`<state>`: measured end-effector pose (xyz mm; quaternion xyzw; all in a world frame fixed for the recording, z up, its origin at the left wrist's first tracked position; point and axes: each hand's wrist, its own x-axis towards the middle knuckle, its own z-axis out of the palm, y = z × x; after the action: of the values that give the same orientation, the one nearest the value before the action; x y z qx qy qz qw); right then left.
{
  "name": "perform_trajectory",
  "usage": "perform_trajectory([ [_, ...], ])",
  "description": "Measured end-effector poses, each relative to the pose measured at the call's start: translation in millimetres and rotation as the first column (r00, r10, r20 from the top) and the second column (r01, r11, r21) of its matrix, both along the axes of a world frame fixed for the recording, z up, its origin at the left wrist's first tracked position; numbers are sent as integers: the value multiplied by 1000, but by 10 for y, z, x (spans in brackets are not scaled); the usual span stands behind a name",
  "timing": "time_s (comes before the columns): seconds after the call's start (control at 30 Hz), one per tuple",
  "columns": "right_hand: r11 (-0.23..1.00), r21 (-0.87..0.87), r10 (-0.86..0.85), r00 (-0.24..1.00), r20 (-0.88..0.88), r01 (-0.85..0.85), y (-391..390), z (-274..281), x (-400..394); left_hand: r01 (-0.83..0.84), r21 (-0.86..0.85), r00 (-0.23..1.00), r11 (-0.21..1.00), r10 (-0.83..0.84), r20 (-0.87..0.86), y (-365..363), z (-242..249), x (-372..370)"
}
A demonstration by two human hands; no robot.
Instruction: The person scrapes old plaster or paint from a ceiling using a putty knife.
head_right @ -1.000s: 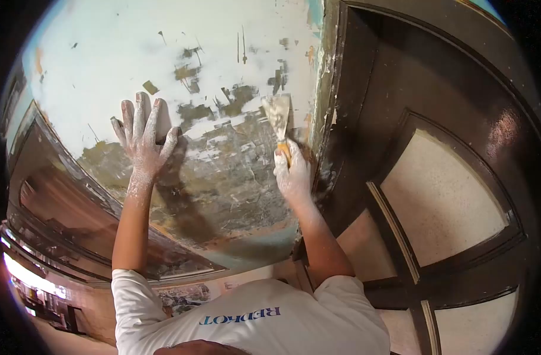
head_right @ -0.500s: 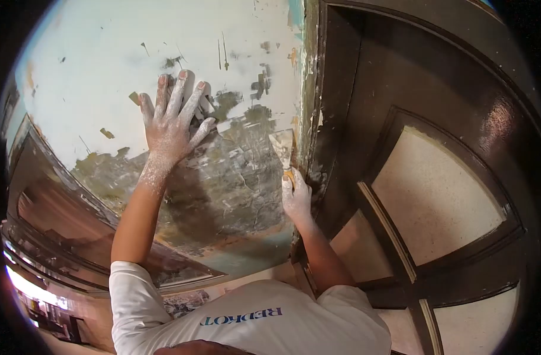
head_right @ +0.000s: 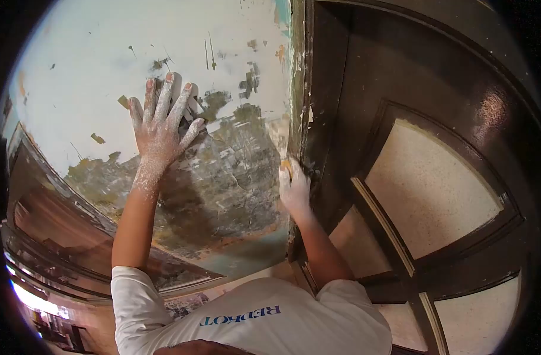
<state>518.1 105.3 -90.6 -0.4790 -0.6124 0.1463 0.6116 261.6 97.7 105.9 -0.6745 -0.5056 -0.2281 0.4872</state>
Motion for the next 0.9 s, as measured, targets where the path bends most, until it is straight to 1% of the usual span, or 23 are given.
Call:
perform_trajectory([
  [0.03, 998, 21, 51, 999, -3, -51, -4, 262, -5, 11, 8, 1000, 1000, -11, 4, 6, -2, -6],
  [0.1, 991, -118, 68, 998, 6, -67, 9, 408, 48, 27, 21, 1000, 999, -27, 6, 13, -3, 2],
  [0.13, 992, -112, 63, 998, 4, -63, 15, 315, 68, 17, 15, 1000, 1000, -17, 5, 10, 0, 3],
  [0.17, 997, -73, 23, 999, 34, -21, 15, 126, 88, 6, 9, 1000, 1000, -6, 5, 9, 3, 2],
  [0.2, 999, -34, -16, 998, 64, 19, -7, 51, 82, -2, -3, 1000, 1000, 2, 11, 9, 5, 3],
  [0.23, 999, -32, -19, 998, 64, 21, -9, 7, 85, 0, 0, 1000, 1000, 0, 12, 5, 1, 3],
  [0.3, 996, -15, -82, 989, 123, 84, 9, -1, 86, -4, -4, 1000, 1000, 4, 15, 5, 4, 4],
  [0.33, 998, 64, -12, 997, 71, 8, -4, 215, 69, -6, -6, 1000, 1000, 6, 17, 5, 0, -1],
  [0.37, 998, 60, -11, 997, 71, 7, -4, 407, 62, -2, -2, 1000, 1000, 2, 16, 7, -4, -4],
  [0.43, 1000, -5, 10, 992, 126, -9, 28, 692, 60, 8, 11, 1000, 1000, -8, 18, 13, -6, 1],
  [0.5, 1000, -1, -8, 994, 110, 8, 28, 708, 46, 31, 22, 999, 999, -31, 17, 37, -34, -19],
  [0.57, 996, 82, -40, 995, 87, 33, -14, 592, 30, 48, 42, 999, 998, -49, 15, 45, -19, -24],
  [0.63, 996, 86, -39, 996, 82, 32, -29, 509, 42, 34, 5, 999, 999, -34, 30, 18, -10, -13],
  [0.7, 998, 44, -56, 989, 140, 51, -27, 539, 58, 36, 0, 999, 999, -36, 37, 15, -18, -15],
  [0.73, 997, 77, -34, 998, 57, 30, 22, 610, 40, 26, 1, 999, 1000, -26, 30, 17, -12, -12],
  [0.83, 995, 103, -18, 996, 86, 9, 18, 1055, 54, 31, 10, 999, 999, -31, 21, 29, -29, -23],
  [0.9, 996, 86, -24, 996, 91, 16, 13, 1015, 70, 60, 43, 998, 997, -61, 18, 47, -34, -35],
])
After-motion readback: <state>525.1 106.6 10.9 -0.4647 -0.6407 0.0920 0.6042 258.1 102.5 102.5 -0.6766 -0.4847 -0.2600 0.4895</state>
